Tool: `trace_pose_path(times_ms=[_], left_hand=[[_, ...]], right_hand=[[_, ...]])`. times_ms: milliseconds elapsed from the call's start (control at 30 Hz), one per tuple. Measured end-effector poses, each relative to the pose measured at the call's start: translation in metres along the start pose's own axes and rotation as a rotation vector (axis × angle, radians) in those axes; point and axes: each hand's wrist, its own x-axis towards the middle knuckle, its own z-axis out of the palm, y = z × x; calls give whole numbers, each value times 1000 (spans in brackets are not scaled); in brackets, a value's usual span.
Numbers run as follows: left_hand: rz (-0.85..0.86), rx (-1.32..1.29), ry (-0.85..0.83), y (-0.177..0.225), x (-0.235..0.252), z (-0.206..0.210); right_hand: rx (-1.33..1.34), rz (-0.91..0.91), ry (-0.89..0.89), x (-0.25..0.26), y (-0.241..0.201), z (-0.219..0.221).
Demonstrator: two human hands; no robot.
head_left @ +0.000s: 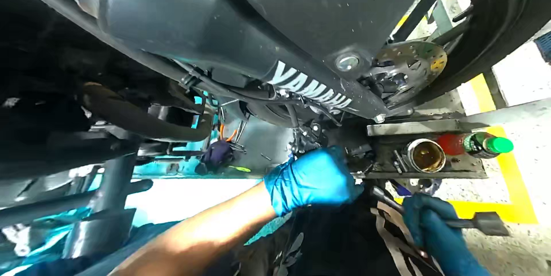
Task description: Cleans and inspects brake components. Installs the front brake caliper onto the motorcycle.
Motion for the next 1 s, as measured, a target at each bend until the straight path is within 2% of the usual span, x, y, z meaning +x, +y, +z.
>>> trace_pose_path(times_ms=[33,100,200,233,267,333,367,400,500,533,633,700,767,833,933,1000], left_hand=[[-42,5,10,7,1,-1],[-204,-97,130,28,-7,3],[-708,-547,332,71,-34,43],[-914,-749,293,87,-43,57],[-1052,-984,204,97,-51,69],[-1059,-1353,104,110,-67,92],[-1024,-1426,107,114,-75,100],[-1016,-1443,137,117,-85,104],[-1210,-1419,329,125,-125,108],[-1263,-1381,359,127,-140,113],[-1436,-1223,378,127,-179,147],[-1609,-1187,385,129,-199,167],[-1721,-1111,455,104,-208,181],[-1747,-1041,514,58,-217,192],[-1794,-1053,556,-7,-222,206],[-1870,-1101,564,-41,-216,211]], right_hand=[[-37,45,7,-6,8,3],[-105,132,48,-14,18,12],[-76,232,211,-15,29,37],[-50,247,279,-12,33,49],[-31,248,323,-9,40,60],[-30,235,314,1,56,85],[-35,228,271,6,61,98],[-37,237,215,9,64,112],[-68,226,15,3,72,154],[-164,195,-29,-4,81,162],[-783,72,-131,-43,122,158],[-975,221,-193,-89,128,149],[-927,476,-202,-129,123,133],[-859,692,-102,-162,123,114],[-938,845,11,-192,112,94],[-962,861,82,-203,106,85]])
